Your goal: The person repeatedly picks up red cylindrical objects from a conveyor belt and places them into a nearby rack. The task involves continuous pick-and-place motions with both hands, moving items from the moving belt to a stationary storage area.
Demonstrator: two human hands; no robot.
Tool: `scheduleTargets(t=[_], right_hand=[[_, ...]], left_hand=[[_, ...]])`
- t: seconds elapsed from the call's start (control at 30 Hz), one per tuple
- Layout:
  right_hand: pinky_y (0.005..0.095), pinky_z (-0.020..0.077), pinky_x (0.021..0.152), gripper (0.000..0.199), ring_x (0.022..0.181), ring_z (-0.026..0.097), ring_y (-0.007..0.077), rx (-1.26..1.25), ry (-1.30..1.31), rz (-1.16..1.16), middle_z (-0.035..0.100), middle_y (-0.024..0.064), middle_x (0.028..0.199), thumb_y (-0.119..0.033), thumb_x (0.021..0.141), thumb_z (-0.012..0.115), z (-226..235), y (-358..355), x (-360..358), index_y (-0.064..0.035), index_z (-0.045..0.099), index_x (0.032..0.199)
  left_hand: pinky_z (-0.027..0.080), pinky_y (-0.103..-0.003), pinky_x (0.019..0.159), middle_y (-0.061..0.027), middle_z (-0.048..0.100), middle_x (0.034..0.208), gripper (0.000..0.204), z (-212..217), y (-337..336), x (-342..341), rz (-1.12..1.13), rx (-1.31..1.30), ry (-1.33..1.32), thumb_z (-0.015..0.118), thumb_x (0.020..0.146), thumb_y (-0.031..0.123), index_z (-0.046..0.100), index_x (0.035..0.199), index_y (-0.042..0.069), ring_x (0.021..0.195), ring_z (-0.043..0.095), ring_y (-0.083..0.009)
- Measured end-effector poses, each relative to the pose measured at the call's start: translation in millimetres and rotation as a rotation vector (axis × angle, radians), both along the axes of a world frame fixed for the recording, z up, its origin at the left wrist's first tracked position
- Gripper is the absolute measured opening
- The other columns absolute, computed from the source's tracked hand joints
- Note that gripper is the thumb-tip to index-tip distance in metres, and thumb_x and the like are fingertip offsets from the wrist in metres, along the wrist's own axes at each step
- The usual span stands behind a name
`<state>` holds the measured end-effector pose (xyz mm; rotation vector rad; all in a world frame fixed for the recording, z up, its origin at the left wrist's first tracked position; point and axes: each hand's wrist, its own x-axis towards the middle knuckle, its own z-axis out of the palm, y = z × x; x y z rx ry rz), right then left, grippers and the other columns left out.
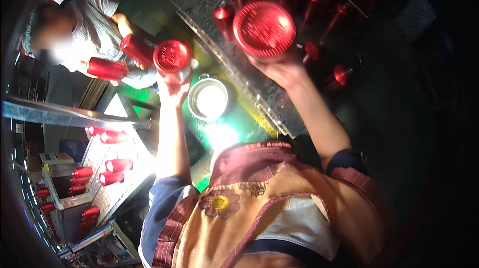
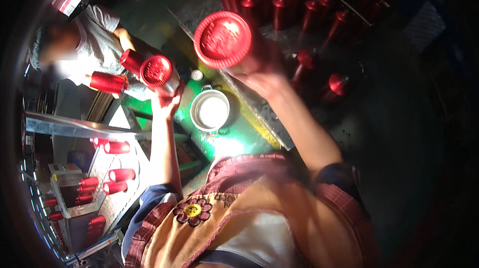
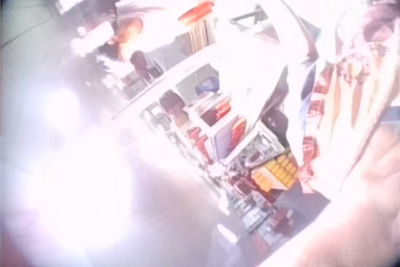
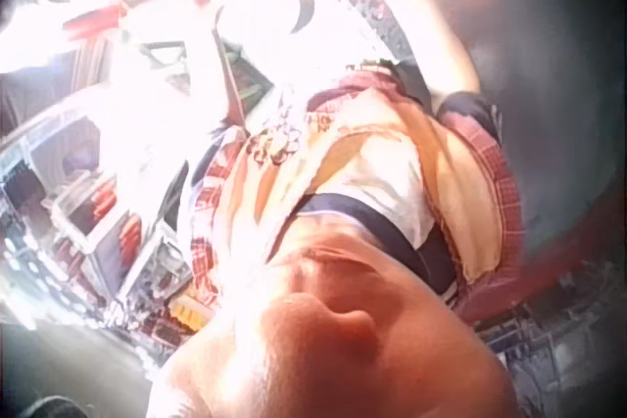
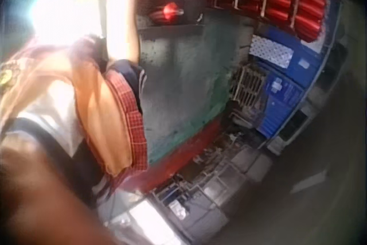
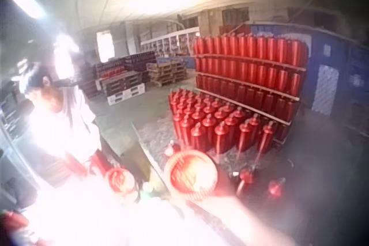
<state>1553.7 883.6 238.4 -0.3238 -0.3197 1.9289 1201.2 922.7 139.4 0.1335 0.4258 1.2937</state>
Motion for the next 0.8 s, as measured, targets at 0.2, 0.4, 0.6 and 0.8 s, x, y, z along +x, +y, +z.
scheduleTargets(t=[0.2, 0.4, 0.6, 0.8], right_hand=[[0.0411, 0.0642, 0.062, 0.052, 0.082, 0.069, 0.0345, -0.278, 0.182, 0.241, 0.069, 0.0127, 0.098, -0.059, 0.092, 0.054, -46, 43, -165, -0.0126, 0.064, 0.114], [0.0483, 0.0631, 0.068, 0.052, 0.088, 0.068, 0.0372, -0.353, 0.3, 0.348, 0.069, 0.0122, 0.104, -0.06, 0.092, 0.054, -59, 48, -215, -0.0149, 0.064, 0.116], [0.0342, 0.0564, 0.085, 0.036, 0.089, 0.067, 0.0207, 0.428, -0.235, -0.017, 0.068, 0.0091, 0.106, -0.037, 0.099, 0.05, -38, -4, -124, -0.0085, 0.061, 0.117], [0.041, 0.0537, 0.093, 0.056, 0.114, 0.061, 0.027, 0.241, -0.577, -0.477, 0.06, 0.0166, 0.128, -0.048, 0.094, 0.054, 0, -123, 73, -0.0066, 0.054, 0.131]], left_hand=[[0.058, -0.049, 0.085, -0.0116, 0.06, 0.119, 0.063, -95, 10, -88, 0.095, -0.224, -0.296, 0.08, 0.069, 0.041, 0.059, 0.122, 0.015, 0.114, 0.056, -0.0361], [0.06, -0.047, 0.083, -0.0122, 0.062, 0.121, 0.051, -101, 8, -123, 0.104, -0.219, -0.303, 0.072, 0.08, 0.043, 0.063, 0.12, 0.013, 0.115, 0.056, -0.0365], [0.049, -0.056, 0.099, -0.0183, 0.058, 0.131, 0.048, -79, -42, -111, -0.001, -0.152, -0.447, 0.059, 0.092, 0.038, 0.058, 0.131, 0.011, 0.123, 0.05, -0.0436], [0.053, -0.044, 0.09, -0.0127, 0.065, 0.116, 0.045, -34, -51, -55, -0.04, 0.008, 0.295, 0.054, 0.097, 0.045, 0.06, 0.125, 0.011, 0.104, 0.063, -0.028]])
